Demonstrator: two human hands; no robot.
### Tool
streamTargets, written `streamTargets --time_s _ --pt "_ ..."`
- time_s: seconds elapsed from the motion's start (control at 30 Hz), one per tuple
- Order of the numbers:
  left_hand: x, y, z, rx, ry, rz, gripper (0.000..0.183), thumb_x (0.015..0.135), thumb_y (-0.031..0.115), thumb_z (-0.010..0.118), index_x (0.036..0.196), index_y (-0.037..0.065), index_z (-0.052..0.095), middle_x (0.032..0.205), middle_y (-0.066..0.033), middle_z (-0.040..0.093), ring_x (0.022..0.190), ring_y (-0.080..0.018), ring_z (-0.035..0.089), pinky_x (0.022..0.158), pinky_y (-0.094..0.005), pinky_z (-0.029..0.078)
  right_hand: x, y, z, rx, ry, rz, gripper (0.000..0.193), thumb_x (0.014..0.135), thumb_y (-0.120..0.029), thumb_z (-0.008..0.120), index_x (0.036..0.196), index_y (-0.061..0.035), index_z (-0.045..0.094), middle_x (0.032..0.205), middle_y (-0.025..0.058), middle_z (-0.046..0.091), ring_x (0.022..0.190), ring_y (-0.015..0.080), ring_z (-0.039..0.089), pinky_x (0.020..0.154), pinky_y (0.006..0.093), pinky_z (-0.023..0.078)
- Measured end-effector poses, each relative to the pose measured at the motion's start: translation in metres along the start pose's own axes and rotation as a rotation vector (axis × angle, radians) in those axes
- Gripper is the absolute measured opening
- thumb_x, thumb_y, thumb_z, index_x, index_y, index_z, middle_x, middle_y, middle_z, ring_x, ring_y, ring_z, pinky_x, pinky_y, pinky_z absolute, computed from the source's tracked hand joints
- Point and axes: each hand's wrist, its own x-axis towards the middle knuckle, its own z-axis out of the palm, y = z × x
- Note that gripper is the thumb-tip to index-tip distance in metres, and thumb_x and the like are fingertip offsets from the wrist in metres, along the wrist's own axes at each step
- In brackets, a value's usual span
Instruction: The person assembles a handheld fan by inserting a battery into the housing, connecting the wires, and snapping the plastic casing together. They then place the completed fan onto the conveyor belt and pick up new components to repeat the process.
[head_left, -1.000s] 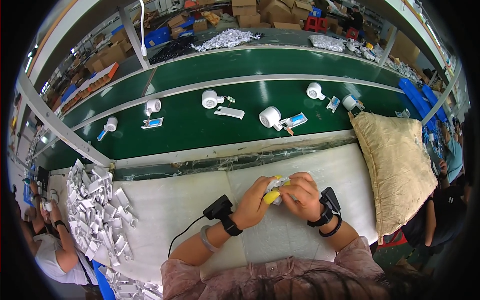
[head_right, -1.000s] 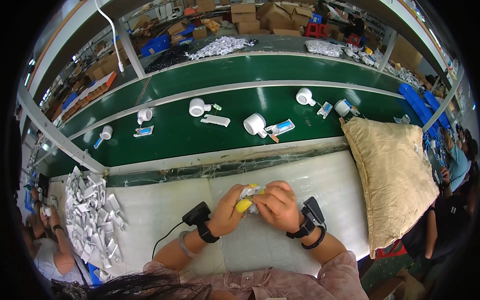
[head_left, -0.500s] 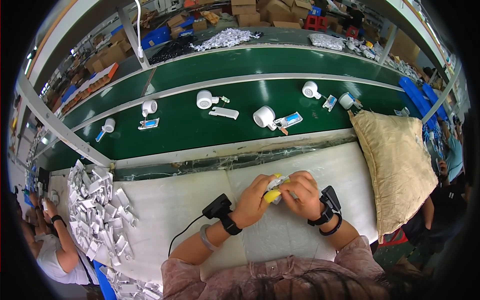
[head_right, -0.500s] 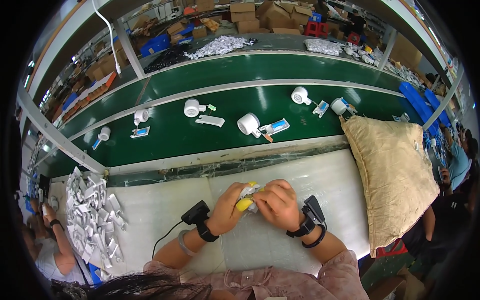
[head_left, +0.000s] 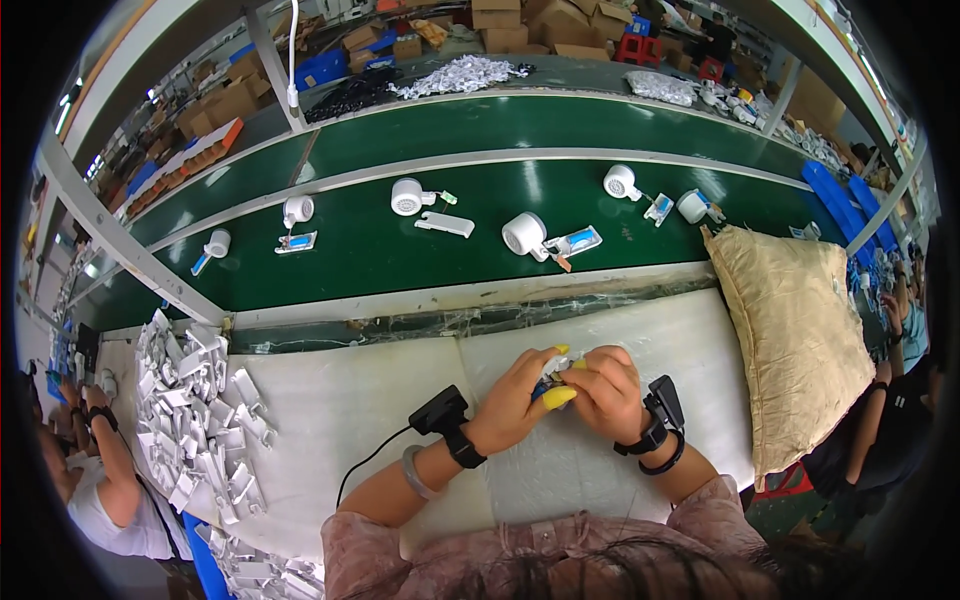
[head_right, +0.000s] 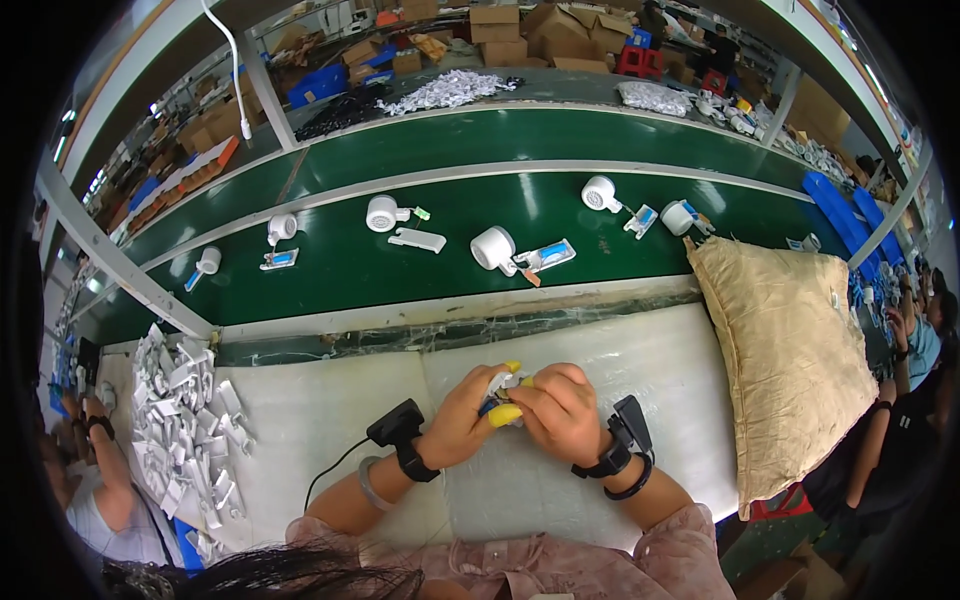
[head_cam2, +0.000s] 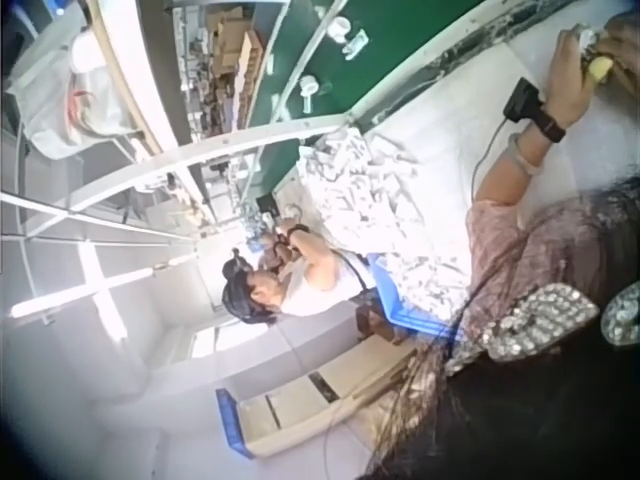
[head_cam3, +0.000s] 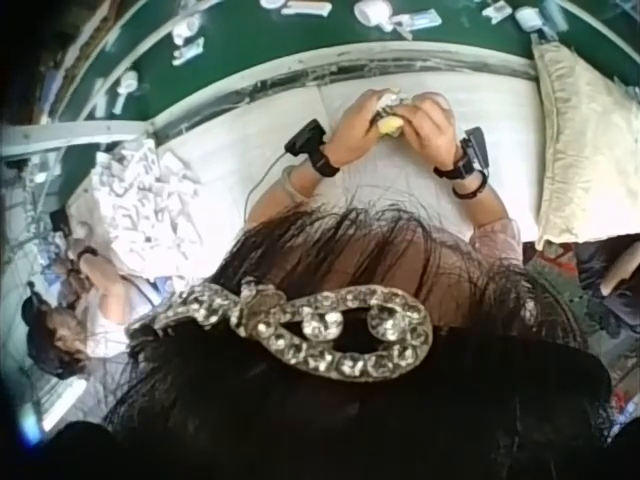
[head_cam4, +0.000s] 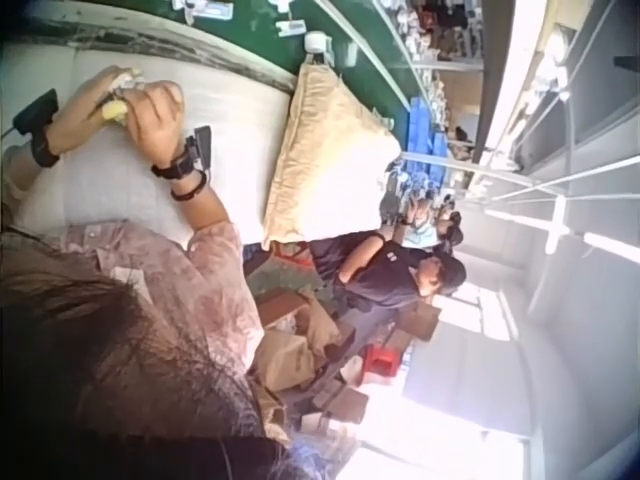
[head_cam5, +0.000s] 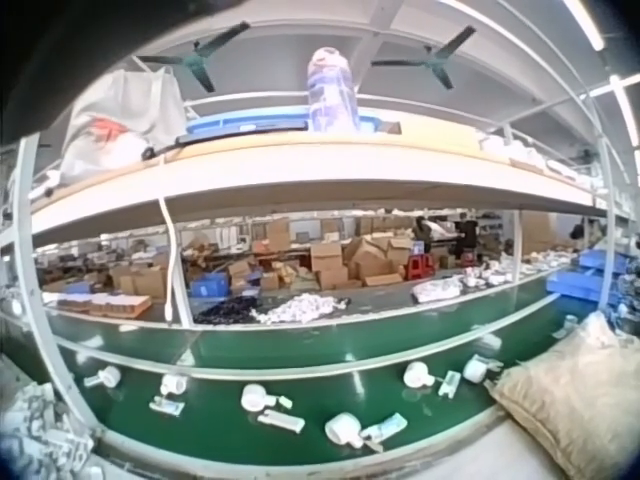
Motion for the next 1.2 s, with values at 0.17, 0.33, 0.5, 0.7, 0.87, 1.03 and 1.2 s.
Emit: streamTargets --time_s 0.17,0.33,0.5,0.7,0.87,1.03,1.2 --pt "-0.002 -0.004 0.002 -0.225 -0.065 -0.180 0.040 0.094 0.016 0.055 0.130 0.003 0.043 0.096 -0.0054 0.055 0.059 -0.0076 0.051 0.051 -0.0222 0.042 -0.003 0.003 0.003 0.092 -0.018 0.048 0.027 0.065 0.006 0.070 0.089 -0.0031 0.064 0.089 0.0109 0.058 0.081 0.0301 0.060 0.070 0.0382 0.050" --pt "0.001 0.005 -0.003 -0.508 -0.140 -0.418 0.037 0.096 0.015 0.051 0.130 0.004 0.043 0.084 -0.0021 0.054 0.059 -0.0063 0.050 0.051 -0.0211 0.041 -0.001 0.006 0.002 0.139 -0.039 0.055 0.025 0.067 0.007 0.069 0.089 -0.0025 0.064 0.089 0.0116 0.059 0.083 0.0313 0.061 0.071 0.0382 0.050" --pt "-0.003 -0.001 0.001 -0.327 -0.083 -0.289 0.034 0.096 0.014 0.050 0.128 0.004 0.043 0.082 -0.0017 0.053 0.058 -0.0063 0.049 0.052 -0.0212 0.041 0.001 0.001 0.001 0.097 -0.048 0.040 0.027 0.066 0.006 0.071 0.091 -0.0030 0.065 0.088 0.0106 0.059 0.085 0.0313 0.061 0.073 0.0386 0.051" --pt "-0.005 0.000 0.003 -0.249 -0.036 -0.211 0.032 0.094 0.010 0.051 0.125 0.004 0.046 0.088 -0.0032 0.053 0.059 -0.0072 0.050 0.052 -0.0224 0.042 -0.002 0.000 0.003 0.075 -0.048 0.042 0.027 0.065 0.005 0.072 0.091 -0.0032 0.065 0.089 0.0106 0.059 0.085 0.0315 0.061 0.072 0.0391 0.052" --pt "-0.005 0.008 0.000 -0.287 -0.011 -0.220 0.024 0.094 0.009 0.051 0.117 0.002 0.051 0.090 -0.0034 0.052 0.059 -0.0082 0.050 0.051 -0.0230 0.041 0.001 -0.005 0.001 0.071 -0.035 0.015 0.029 0.067 0.003 0.072 0.095 -0.0035 0.064 0.088 0.0100 0.059 0.082 0.0309 0.061 0.071 0.0385 0.051" --pt "-0.001 0.004 0.004 -0.245 0.027 -0.181 0.017 0.093 0.007 0.051 0.108 0.000 0.055 0.085 -0.0040 0.051 0.057 -0.0088 0.051 0.050 -0.0233 0.041 -0.003 -0.001 0.005 0.057 -0.027 0.047 0.029 0.066 0.003 0.073 0.092 -0.0041 0.063 0.088 0.0100 0.060 0.081 0.0311 0.062 0.070 0.0391 0.051" --pt "0.000 0.002 -0.001 -0.235 -0.003 -0.175 0.017 0.094 0.007 0.049 0.108 -0.001 0.055 0.085 -0.0034 0.053 0.054 -0.0083 0.050 0.048 -0.0230 0.040 -0.003 -0.006 0.009 0.041 0.003 0.105 0.022 0.067 0.005 0.071 0.086 -0.0031 0.062 0.083 0.0125 0.061 0.080 0.0316 0.062 0.067 0.0378 0.050"
